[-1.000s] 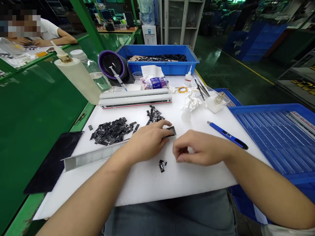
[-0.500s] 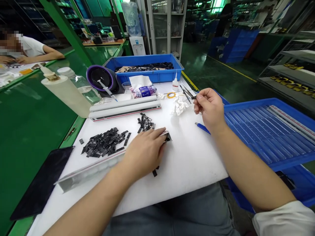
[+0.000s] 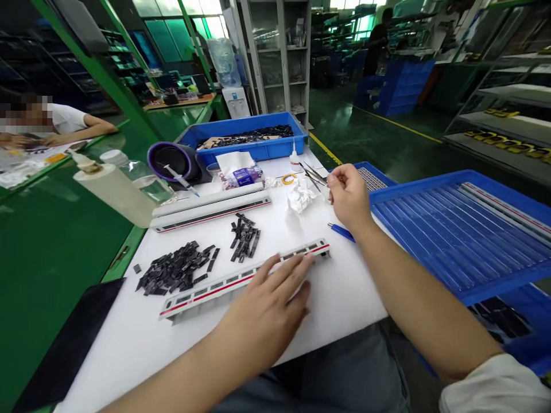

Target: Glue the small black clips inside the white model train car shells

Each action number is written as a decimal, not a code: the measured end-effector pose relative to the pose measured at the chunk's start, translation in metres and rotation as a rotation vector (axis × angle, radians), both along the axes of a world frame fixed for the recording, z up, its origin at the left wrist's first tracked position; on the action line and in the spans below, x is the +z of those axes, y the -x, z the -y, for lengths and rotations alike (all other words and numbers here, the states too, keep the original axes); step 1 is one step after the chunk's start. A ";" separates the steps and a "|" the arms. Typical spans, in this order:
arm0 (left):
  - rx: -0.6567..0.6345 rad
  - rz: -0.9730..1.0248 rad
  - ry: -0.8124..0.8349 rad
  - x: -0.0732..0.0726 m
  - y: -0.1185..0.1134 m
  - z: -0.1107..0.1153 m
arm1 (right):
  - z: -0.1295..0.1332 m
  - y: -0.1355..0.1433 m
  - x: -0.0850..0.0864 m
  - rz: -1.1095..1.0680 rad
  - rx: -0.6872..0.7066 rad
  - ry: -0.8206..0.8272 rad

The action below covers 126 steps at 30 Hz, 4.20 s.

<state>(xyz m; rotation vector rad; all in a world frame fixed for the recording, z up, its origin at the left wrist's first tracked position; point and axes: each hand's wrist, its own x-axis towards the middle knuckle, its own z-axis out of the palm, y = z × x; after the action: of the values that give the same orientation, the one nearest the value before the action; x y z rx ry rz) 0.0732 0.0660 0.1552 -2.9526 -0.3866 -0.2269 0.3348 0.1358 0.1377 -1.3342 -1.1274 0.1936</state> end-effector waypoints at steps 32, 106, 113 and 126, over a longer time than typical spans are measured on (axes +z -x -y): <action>0.473 0.560 0.104 -0.050 0.164 -0.012 | 0.076 0.241 0.006 0.735 0.654 0.159; 0.614 0.427 -0.006 -0.048 0.138 -0.019 | 0.041 0.224 -0.003 0.392 0.593 -0.312; 0.634 0.411 0.012 -0.045 0.137 -0.017 | 0.040 0.225 -0.009 0.401 0.615 -0.234; 0.616 0.426 -0.024 -0.047 0.137 -0.018 | 0.040 0.227 -0.009 0.398 0.630 -0.225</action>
<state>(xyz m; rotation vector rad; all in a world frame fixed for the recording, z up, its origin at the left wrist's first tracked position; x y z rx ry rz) -0.0638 0.0844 0.1087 -2.5786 -1.2925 -0.7595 0.1076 0.0956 0.1288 -0.8002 -1.8354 0.2546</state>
